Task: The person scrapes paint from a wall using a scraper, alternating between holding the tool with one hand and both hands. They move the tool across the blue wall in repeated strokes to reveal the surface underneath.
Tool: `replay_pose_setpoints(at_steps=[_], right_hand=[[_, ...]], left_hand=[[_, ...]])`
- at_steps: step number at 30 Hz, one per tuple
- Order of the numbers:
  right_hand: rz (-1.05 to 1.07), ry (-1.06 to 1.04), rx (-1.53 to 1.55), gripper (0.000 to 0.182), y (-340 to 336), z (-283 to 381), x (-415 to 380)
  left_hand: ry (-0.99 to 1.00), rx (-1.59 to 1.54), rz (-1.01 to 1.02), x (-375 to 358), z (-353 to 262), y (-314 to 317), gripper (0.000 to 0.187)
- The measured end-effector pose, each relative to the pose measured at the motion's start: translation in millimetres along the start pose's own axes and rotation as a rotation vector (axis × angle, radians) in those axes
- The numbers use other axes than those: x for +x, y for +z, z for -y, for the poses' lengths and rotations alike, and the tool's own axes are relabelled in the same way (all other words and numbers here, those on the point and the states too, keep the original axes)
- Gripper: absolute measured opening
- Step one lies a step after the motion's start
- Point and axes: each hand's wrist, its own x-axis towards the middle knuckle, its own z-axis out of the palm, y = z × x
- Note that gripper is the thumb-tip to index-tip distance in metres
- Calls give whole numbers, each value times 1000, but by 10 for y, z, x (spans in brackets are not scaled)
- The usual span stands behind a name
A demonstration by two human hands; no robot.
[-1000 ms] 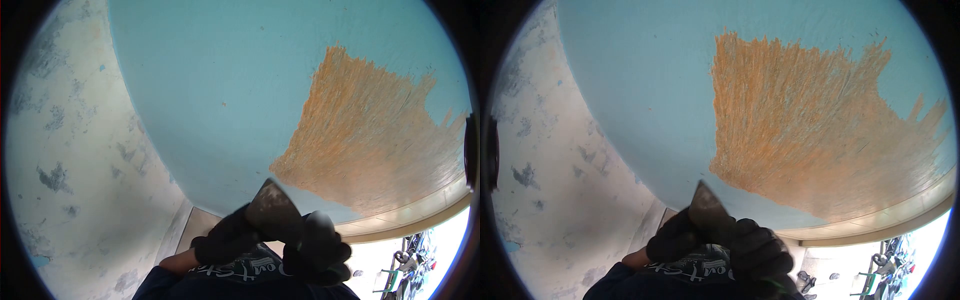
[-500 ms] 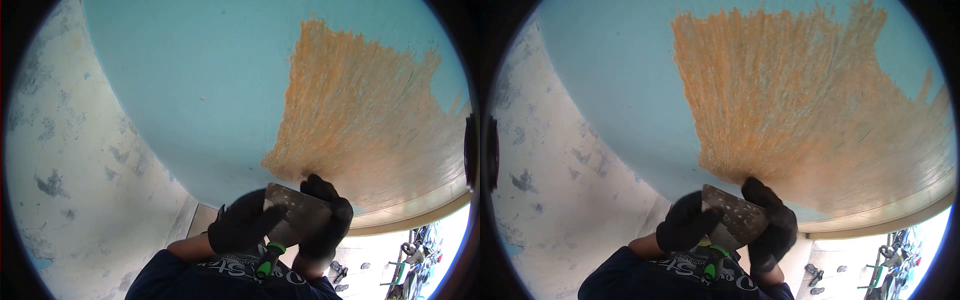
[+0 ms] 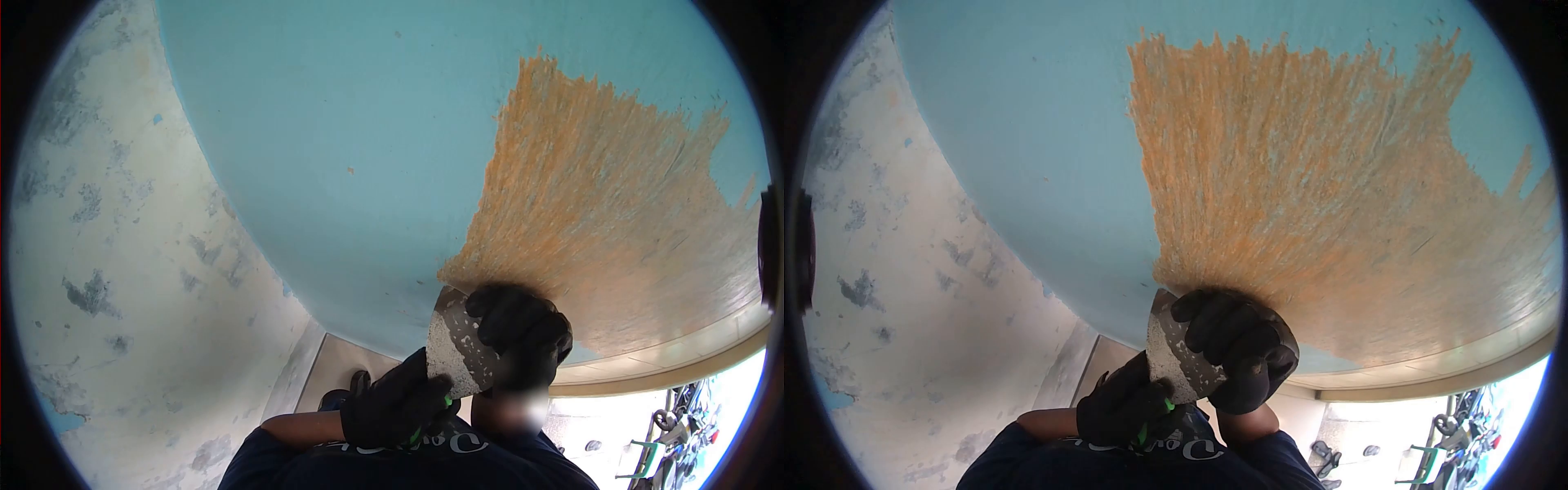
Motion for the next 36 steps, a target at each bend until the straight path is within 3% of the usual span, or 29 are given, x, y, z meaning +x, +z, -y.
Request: replay_pose_setpoints(at_steps=[3, 6, 10, 12, 13, 15, 16, 18, 22, 24, 25, 27, 31, 34, 36], right_hand=[[99, -16, -117, 32, -68, 25, 41], [30, -76, -305, 37, 48, 7, 53], [52, -34, -322, 37, 36, 22, 37], [-39, 6, -352, 38, 51, 20, -7], [-43, 13, -357, 38, 41, 6, -20], [-6, -45, -278, 37, 17, -24, -9], [-10, -48, -282, 37, 25, -14, -2], [-15, -55, -315, 37, 58, -8, 33], [33, -75, -274, 37, 21, -30, 27], [5, -65, -239, 36, 13, -43, -20], [-1, -50, -246, 36, -4, 0, -40], [80, 138, -453, 35, -41, 125, -36], [-10, -31, -276, 37, 39, -45, -14], [-37, -91, -213, 37, 69, -70, 6], [-41, -83, -228, 38, 85, -63, 13]], left_hand=[[-84, -92, 17, 37, 45, -33, 42], [-174, -171, 80, 62, 76, -135, 53], [-278, -240, 33, 110, 102, -171, 53], [-134, -139, 89, 93, 50, -189, 40], [-142, -145, 89, 86, 90, -189, 40], [120, 146, 22, 95, 187, -192, 41], [118, 146, 27, 104, 195, -210, 41], [-3, -95, 110, 141, 160, -274, 44], [-96, -55, 102, 154, 58, -307, 45], [-432, 12, 107, 145, -156, -284, 50], [-445, -1, 108, 117, -73, -286, 50], [-86, -28, 85, 66, 100, -277, 43], [-35, 26, 120, 131, 59, -303, 42], [-104, -12, 110, 130, -49, -293, 42], [-192, 122, 36, 107, -188, -237, 41]])
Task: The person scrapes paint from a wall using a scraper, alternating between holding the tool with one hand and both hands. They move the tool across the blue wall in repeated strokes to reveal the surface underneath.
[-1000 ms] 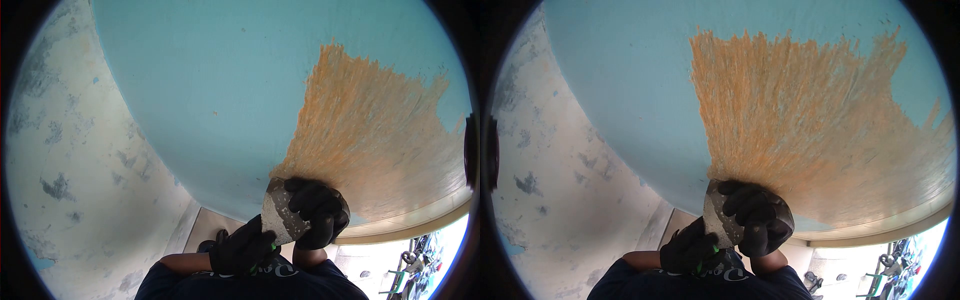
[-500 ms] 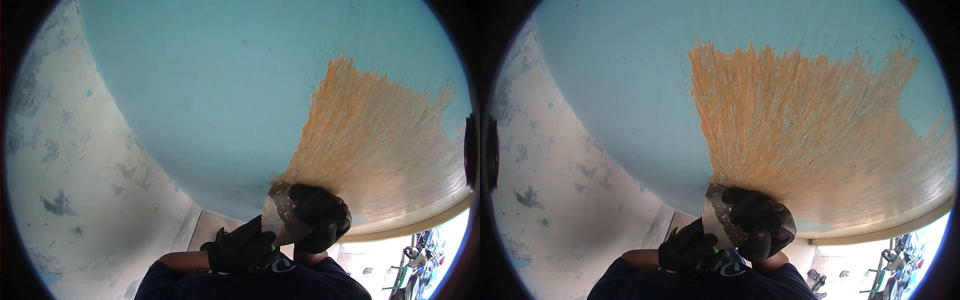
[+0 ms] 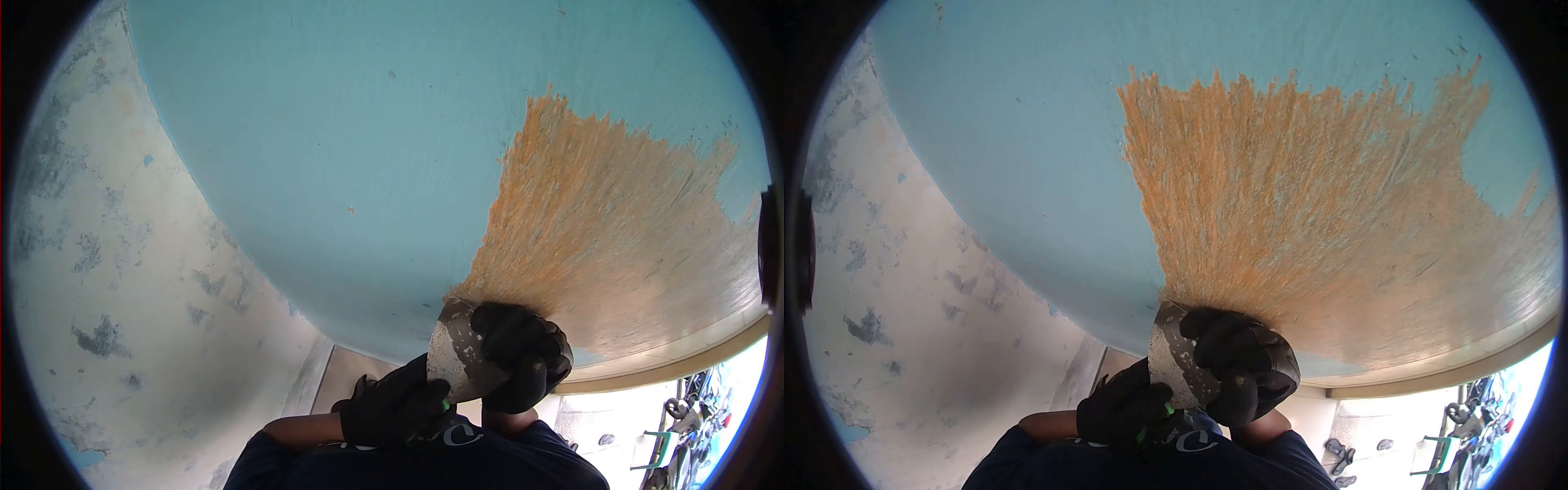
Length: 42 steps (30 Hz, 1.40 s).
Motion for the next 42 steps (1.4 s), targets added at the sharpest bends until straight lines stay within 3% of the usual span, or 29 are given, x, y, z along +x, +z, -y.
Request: replay_pose_setpoints(at_steps=[4, 10, 15, 21, 24, 37, 39, 40, 42], right_hand=[[40, 27, -9, 38, -56, 6, -34], [25, 23, -62, 38, 5, 14, 29], [37, -1, -40, 38, -20, 7, 32], [49, 52, -45, 40, -34, 17, -19], [4, 8, -21, 41, 6, -2, 8], [23, 56, -25, 37, 33, 23, 1], [-33, 23, 34, 36, 72, 25, 21], [-34, 13, 43, 36, 74, 19, 29], [27, -9, -18, 37, 51, 7, 26]], left_hand=[[23, -138, -10, 28, 338, 3, 41], [-90, 31, -3, 39, 191, -51, 48], [38, -88, 63, 83, 299, -89, 36], [-27, -195, 96, 60, 345, -67, 40], [-73, 15, 8, 59, 192, -55, 41], [-67, 14, 82, 103, 421, -176, 35], [508, 520, -46, 119, 491, -210, 35], [512, 533, -49, 89, 495, -226, 35], [-69, 15, 10, 10, 246, -189, 35]])
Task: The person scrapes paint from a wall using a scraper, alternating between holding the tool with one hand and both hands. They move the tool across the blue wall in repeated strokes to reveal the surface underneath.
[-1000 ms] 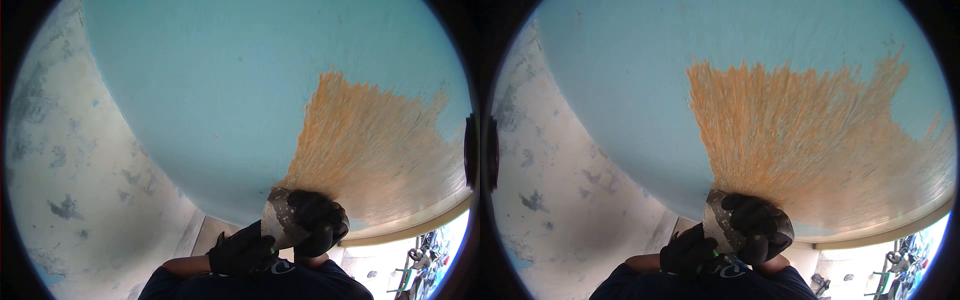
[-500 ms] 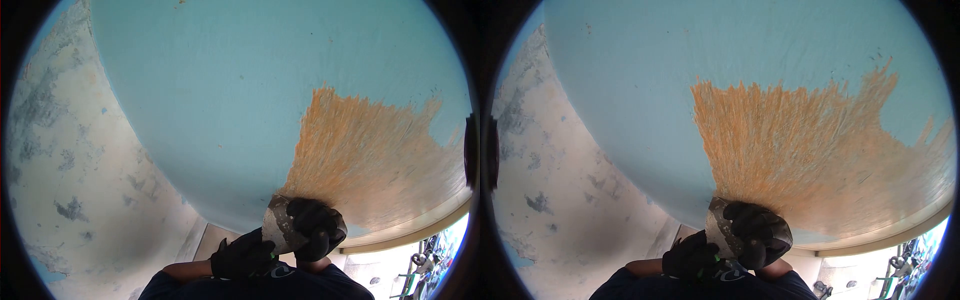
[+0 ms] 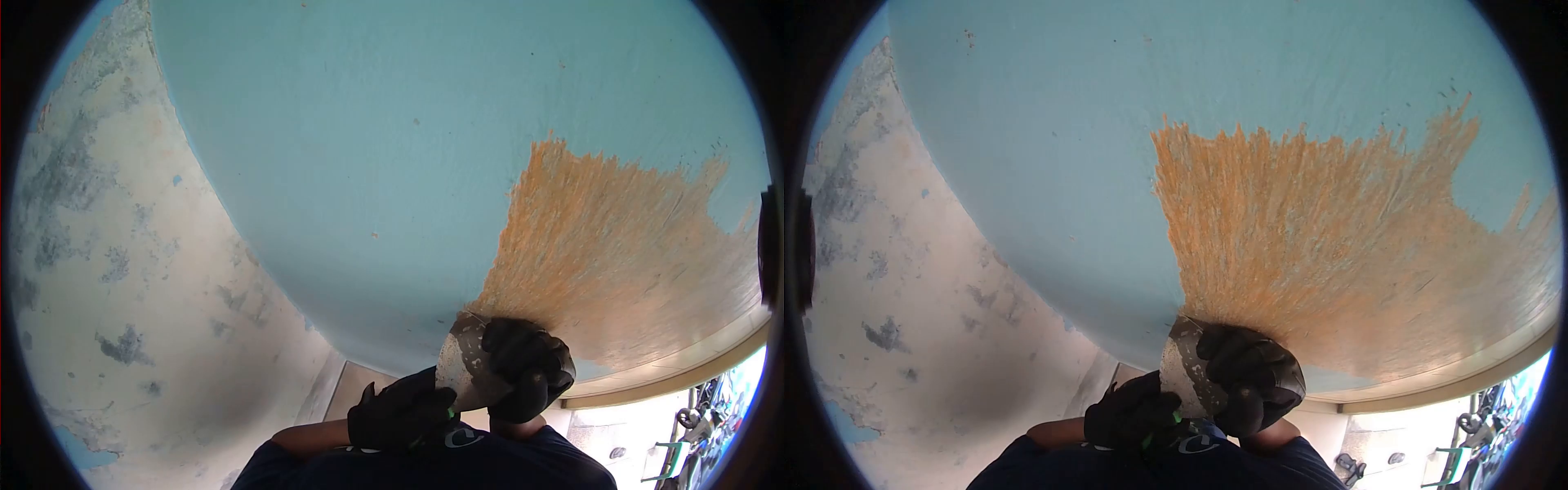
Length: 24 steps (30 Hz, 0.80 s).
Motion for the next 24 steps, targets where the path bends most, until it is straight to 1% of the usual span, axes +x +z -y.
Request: replay_pose_setpoints(at_steps=[1, 3, 4, 6, 7, 8, 9, 10, 12, 13, 15, 16, 18, 19, 20, 21, 22, 24], right_hand=[[-2, 2, 1, 37, -2, -13, -15], [4, 28, 53, 37, -4, -37, -61], [3, 35, 49, 37, -2, -50, -66], [1, 27, 85, 36, -4, -37, -82], [1, 25, 80, 36, 2, -23, -81], [4, 28, 43, 36, 15, -13, -59], [5, 35, 6, 36, 25, -3, -42], [7, 35, 5, 36, 23, -11, -32], [3, -1, 53, 35, 10, -39, -42], [1, 1, 54, 35, 5, -33, -56], [3, -5, 85, 35, -5, -37, -57], [3, -5, 87, 35, -6, -40, -74], [-54, 47, 94, 35, -12, -40, -127], [-55, 54, 92, 35, -10, -32, -120], [-32, 80, 105, 34, 1, -13, -94], [-7, 99, 121, 33, 5, -9, -70], [-6, 93, 125, 33, -7, -29, -68], [-17, 18, 72, 32, -37, -58, -89]], left_hand=[[-3, 0, -2, 3, 23, -8, 35], [-102, 43, -32, 8, 85, -18, 37], [-108, 37, -30, 19, 77, -41, 37], [-115, 143, 49, 28, -29, -55, 42], [-113, 143, 53, 22, 88, -55, 42], [82, 242, -9, 23, 282, -70, 39], [276, 336, -72, 12, 340, -78, 36], [277, 335, -72, 0, 368, -108, 36], [186, 642, 32, -38, 336, -138, 46], [183, 642, 33, -34, 350, -115, 46], [-66, 37, -5, 19, 308, -62, 44], [-66, 38, -7, 1, 248, -59, 44], [-109, 118, -38, -77, -88, -18, 45], [-114, 113, -38, -72, 77, -52, 45], [236, 469, -68, -64, 367, -119, 45], [596, 827, -97, -53, 434, -149, 46], [599, 833, -99, -42, 473, -141, 46], [165, 415, -143, -56, 377, -48, 46]])
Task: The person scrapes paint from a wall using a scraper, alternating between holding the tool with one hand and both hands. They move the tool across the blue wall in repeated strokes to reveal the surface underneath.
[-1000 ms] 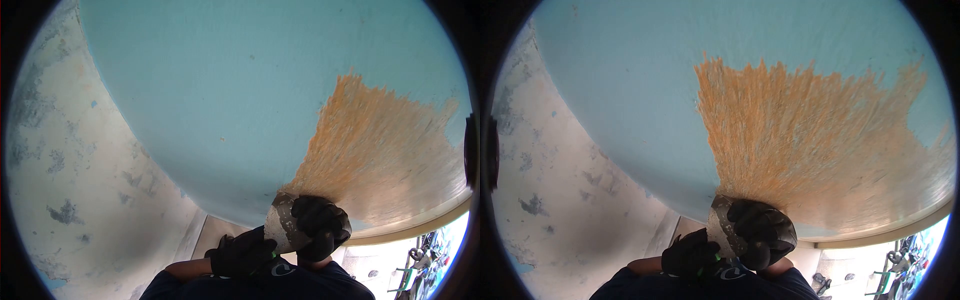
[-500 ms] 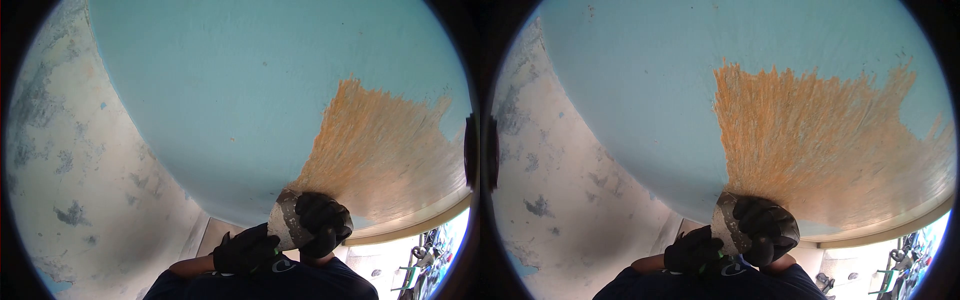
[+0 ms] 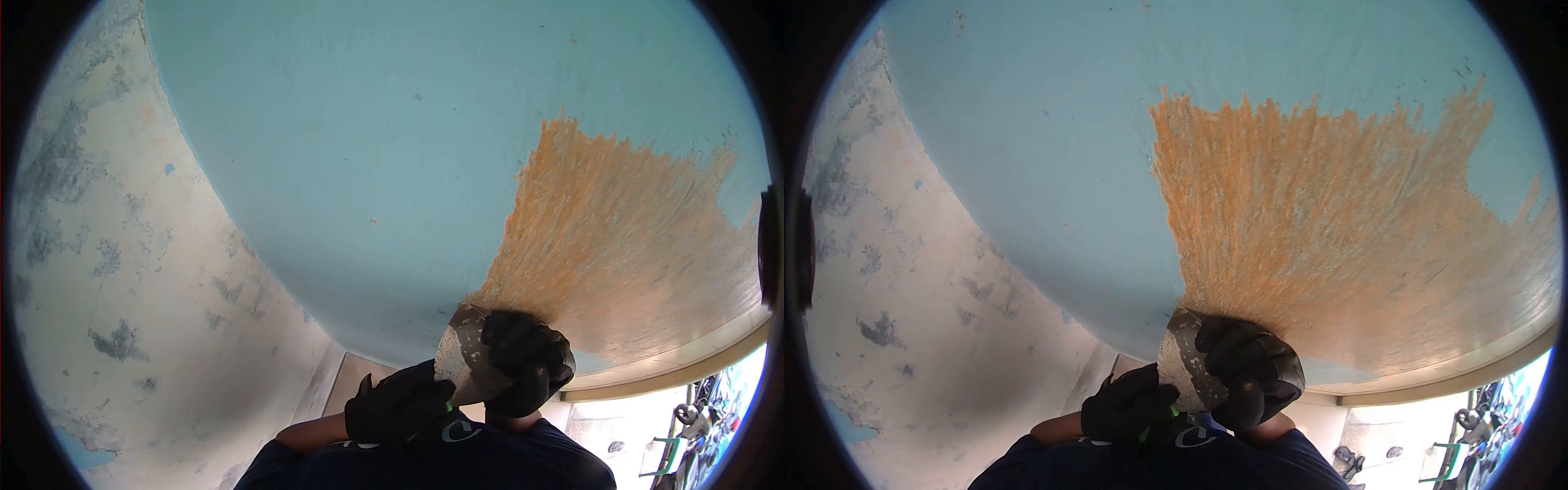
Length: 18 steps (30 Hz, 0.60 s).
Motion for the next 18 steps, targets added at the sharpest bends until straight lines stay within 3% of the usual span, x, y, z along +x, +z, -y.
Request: replay_pose_setpoints(at_steps=[1, 3, 7, 9, 13, 15, 16, 18], right_hand=[[-4, -5, 4, 32, -3, 7, 3], [0, 33, 3, 32, -12, 27, 3], [-64, 43, 29, 33, -12, 13, -62], [2, 33, 6, 32, -45, 13, -57], [21, 28, 64, 32, -48, -8, -49], [-80, -49, 155, 32, -25, -71, -79], [-80, -46, 159, 32, -68, -87, -104], [36, -16, 127, 32, -171, -108, -141]], left_hand=[[0, 7, -1, -9, -2, -4, 46], [355, 109, -87, -17, -74, -25, 43], [299, 161, -11, 49, -406, -83, 41], [-159, -189, 120, 49, -574, -111, 40], [-198, -345, 30, 85, -483, -8, 39], [-317, -259, 122, 84, -700, -99, 38], [-319, -259, 118, 57, -489, -8, 38], [242, 62, -172, 34, -54, 187, 33]])
